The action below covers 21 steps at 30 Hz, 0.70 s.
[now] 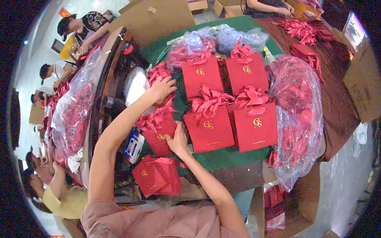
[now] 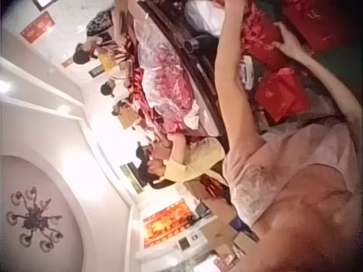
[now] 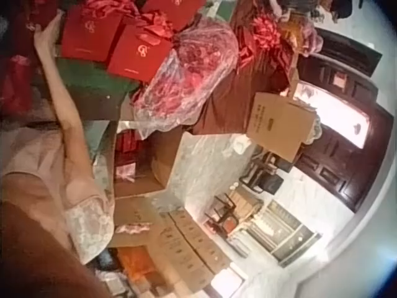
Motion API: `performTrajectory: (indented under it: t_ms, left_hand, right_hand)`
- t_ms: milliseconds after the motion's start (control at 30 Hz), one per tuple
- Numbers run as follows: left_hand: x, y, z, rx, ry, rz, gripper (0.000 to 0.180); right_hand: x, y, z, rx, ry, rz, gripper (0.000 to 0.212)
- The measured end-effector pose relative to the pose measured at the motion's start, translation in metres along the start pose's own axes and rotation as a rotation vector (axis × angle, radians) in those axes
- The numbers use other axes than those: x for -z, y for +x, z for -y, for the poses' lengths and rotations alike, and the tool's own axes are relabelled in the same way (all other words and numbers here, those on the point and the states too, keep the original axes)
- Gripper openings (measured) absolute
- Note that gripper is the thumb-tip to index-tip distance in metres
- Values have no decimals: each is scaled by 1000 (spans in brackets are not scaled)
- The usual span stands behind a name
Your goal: The person ties red ribbons onto small red gift bags by hand.
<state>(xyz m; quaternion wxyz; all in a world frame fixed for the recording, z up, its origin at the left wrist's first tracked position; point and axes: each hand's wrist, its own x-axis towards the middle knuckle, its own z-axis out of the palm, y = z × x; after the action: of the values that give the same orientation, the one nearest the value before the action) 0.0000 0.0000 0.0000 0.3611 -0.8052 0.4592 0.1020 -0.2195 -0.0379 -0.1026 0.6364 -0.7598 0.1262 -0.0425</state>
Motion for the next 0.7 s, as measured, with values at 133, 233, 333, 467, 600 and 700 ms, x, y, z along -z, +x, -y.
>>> performTrajectory:
  t_ms: [133, 233, 333, 467, 600, 700]
  left_hand:
    - [-14, 13, -8, -12, 168, 15, 69]
    - [-31, 22, -11, -7, 244, -87, 45]
    - [-35, 26, -13, -73, 271, -162, 28]
    - [-41, 15, -16, 43, 218, -545, 27]
    - [-32, 8, -8, -30, 248, -290, 19]
    - [-35, 14, -12, 13, 293, -238, 19]
  right_hand:
    - [-1, 0, -7, 108, -72, -141, 71]
    - [3, 3, -5, 114, -25, -118, 70]
    - [6, 1, -1, 47, 36, -40, 72]
    - [6, 1, -3, 56, 23, -60, 72]
    - [1, 2, -9, 154, -6, -155, 71]
    - [6, -1, 0, 51, 24, -51, 73]
